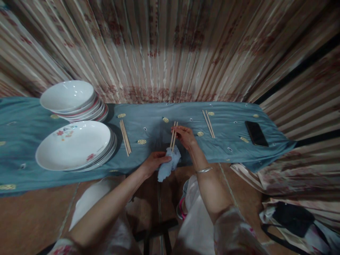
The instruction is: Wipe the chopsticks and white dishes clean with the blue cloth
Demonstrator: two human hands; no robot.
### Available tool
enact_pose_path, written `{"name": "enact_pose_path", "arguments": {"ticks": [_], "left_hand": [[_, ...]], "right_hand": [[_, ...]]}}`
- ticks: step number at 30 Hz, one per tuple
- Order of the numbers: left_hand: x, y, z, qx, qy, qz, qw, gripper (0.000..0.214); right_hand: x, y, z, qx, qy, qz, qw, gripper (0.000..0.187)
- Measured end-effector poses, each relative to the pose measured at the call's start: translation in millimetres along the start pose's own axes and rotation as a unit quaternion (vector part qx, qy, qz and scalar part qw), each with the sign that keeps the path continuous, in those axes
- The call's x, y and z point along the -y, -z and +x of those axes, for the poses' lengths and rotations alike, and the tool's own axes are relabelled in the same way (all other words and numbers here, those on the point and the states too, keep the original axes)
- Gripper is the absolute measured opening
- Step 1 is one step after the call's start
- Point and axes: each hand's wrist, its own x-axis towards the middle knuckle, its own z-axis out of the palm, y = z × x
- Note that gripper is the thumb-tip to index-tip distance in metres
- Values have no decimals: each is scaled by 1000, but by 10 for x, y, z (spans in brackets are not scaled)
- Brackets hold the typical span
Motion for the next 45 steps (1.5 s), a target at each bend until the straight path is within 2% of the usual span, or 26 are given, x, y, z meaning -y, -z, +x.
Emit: {"name": "enact_pose_path", "arguments": {"ticks": [3, 10, 14, 17, 23, 29, 39, 45], "left_hand": [[-9, -2, -7, 7, 0, -8, 1000, 41], [-35, 3, -4, 18, -6, -24, 1000, 38], [-90, 29, 22, 1, -12, -46, 999, 40], [-120, 47, 53, -7, -25, -58, 998, 39], [-118, 54, 67, -10, -27, -62, 998, 34], [-172, 40, 36, -14, -31, -70, 997, 37], [-114, 12, 70, -29, -22, -52, 998, 33], [-69, -9, 41, -35, -9, -20, 999, 33]], "right_hand": [[9, -10, -25, 23, -17, 7, 1000, 30], [72, -9, -133, 128, -44, -14, 991, 35], [97, -16, -206, 199, -72, -41, 977, 40], [100, -39, -252, 214, -88, -43, 972, 40], [123, -86, -316, 204, -94, -25, 974, 37], [104, -128, -349, 193, -108, -1, 975, 35], [67, -79, -262, 122, -55, -13, 991, 33], [106, 48, -139, 45, -41, -1, 998, 33]]}}
